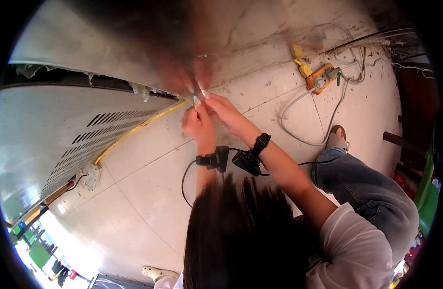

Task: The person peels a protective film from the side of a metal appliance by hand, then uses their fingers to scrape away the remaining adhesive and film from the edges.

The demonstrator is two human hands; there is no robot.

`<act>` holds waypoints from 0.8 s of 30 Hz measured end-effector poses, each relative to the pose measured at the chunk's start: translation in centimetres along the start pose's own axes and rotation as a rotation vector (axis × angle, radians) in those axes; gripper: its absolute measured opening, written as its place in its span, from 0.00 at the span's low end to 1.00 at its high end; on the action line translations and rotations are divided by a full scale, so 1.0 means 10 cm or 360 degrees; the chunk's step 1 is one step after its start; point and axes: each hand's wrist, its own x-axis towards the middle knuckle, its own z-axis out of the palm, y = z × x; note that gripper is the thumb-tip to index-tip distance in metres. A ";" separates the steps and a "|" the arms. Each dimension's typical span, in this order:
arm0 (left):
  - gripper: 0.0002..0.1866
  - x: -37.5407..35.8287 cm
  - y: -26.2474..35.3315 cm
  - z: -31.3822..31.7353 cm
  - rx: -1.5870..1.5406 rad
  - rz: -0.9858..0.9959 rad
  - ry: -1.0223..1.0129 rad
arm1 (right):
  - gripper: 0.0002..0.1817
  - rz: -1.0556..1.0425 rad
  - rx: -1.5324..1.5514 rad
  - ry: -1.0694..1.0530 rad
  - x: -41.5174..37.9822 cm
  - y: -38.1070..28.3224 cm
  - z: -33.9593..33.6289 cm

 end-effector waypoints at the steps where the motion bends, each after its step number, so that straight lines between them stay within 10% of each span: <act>1: 0.12 -0.01 -0.03 0.00 0.0005 0.0000 -0.0005 | 0.13 0.0039 0.0040 -0.0056 0.01 -0.01 -0.01; 24: 0.11 -0.09 0.02 -0.02 -0.0246 -0.0232 -0.0005 | 0.13 0.0757 0.0559 -0.0250 0.31 -0.06 -0.04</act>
